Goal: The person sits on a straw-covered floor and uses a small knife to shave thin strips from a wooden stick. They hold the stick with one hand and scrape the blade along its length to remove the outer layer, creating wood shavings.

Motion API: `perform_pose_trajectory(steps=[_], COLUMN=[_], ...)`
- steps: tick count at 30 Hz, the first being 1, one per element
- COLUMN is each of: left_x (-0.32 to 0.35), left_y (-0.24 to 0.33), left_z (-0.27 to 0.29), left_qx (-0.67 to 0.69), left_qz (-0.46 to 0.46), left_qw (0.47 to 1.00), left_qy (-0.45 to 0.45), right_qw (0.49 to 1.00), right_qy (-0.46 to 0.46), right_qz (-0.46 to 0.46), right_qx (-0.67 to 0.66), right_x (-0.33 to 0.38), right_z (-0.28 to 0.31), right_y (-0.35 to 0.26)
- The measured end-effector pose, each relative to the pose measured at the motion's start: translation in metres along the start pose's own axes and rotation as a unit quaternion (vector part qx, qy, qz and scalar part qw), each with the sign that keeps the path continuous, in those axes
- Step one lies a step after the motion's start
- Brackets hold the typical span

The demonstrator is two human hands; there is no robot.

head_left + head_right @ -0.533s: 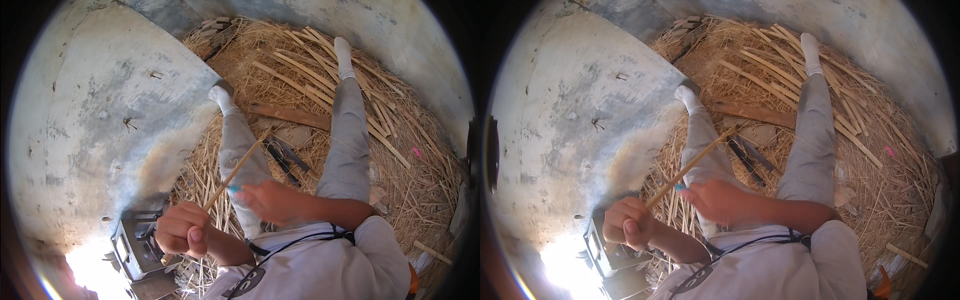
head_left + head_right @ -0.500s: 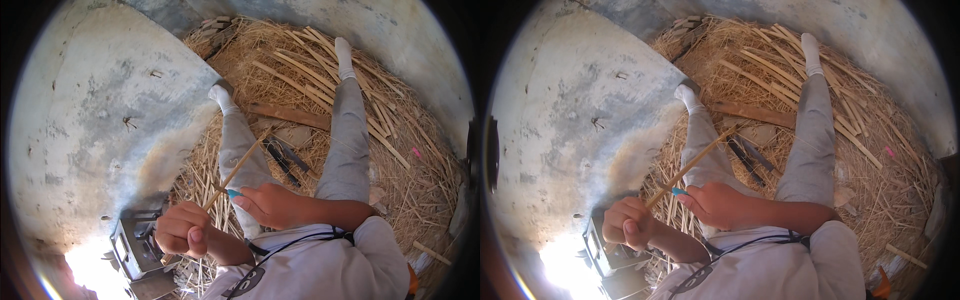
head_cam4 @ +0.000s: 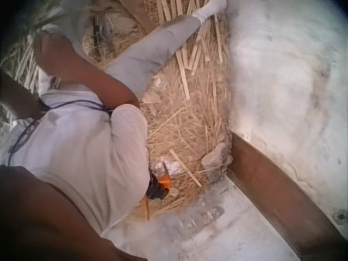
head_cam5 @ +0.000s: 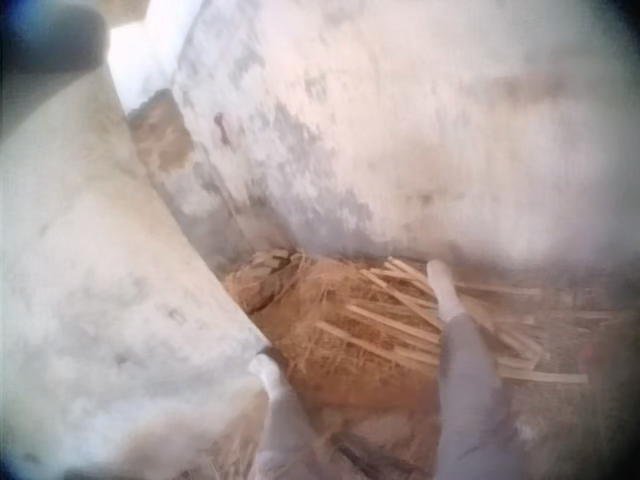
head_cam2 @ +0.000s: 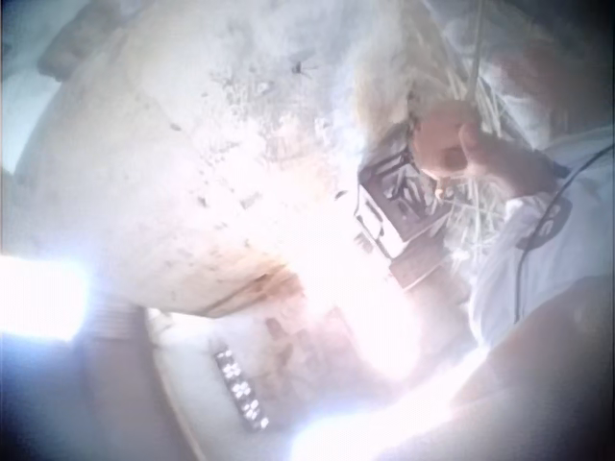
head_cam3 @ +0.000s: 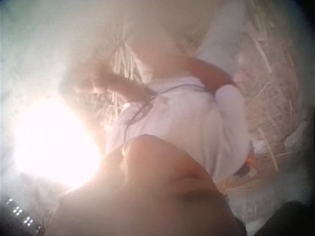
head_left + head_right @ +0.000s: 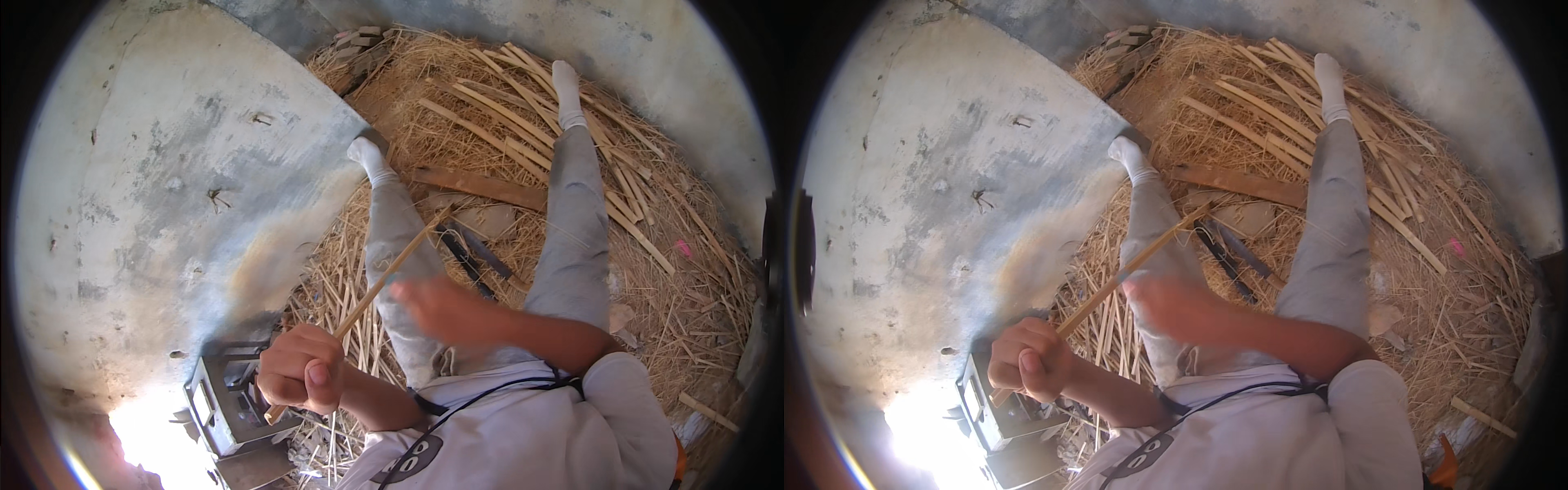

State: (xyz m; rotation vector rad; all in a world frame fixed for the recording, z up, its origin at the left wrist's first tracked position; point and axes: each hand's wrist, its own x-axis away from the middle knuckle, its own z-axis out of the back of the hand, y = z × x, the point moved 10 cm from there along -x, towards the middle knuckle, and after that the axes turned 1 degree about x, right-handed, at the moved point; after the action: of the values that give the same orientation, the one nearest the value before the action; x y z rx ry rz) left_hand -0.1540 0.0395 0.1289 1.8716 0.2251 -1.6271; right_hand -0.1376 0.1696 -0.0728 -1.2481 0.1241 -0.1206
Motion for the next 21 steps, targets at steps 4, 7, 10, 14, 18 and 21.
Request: perform_pose_trajectory(steps=[4,7,10,14,18,21], left_x=[0.000,0.006,0.006,0.004,0.010,0.016], left_y=[0.001,-0.002,0.000,0.003,0.005,0.005], left_z=[-0.007,-0.007,-0.009,0.006,0.029,0.049], left_qx=[-0.002,0.005,-0.011,-0.087,-0.129,-0.116], left_qz=[-0.005,-0.003,-0.004,-0.017,0.001,0.017], left_qw=[1.000,1.000,1.000,0.995,0.989,0.991], left_qy=[-0.007,0.003,0.002,0.044,0.067,0.064], right_qw=[1.000,0.999,0.996,0.994,0.995,0.994], right_qy=[-0.017,-0.039,0.017,-0.035,-0.009,-0.023], right_qz=[-0.005,0.019,0.082,-0.098,-0.092,-0.091], right_qx=[0.004,0.030,0.015,-0.023,0.042,0.062], right_x=[-0.013,0.013,0.015,-0.020,-0.029,-0.035], right_z=[0.009,0.000,0.009,0.003,0.001,-0.004], right_y=[0.030,-0.016,-0.022,0.061,0.066,0.068])
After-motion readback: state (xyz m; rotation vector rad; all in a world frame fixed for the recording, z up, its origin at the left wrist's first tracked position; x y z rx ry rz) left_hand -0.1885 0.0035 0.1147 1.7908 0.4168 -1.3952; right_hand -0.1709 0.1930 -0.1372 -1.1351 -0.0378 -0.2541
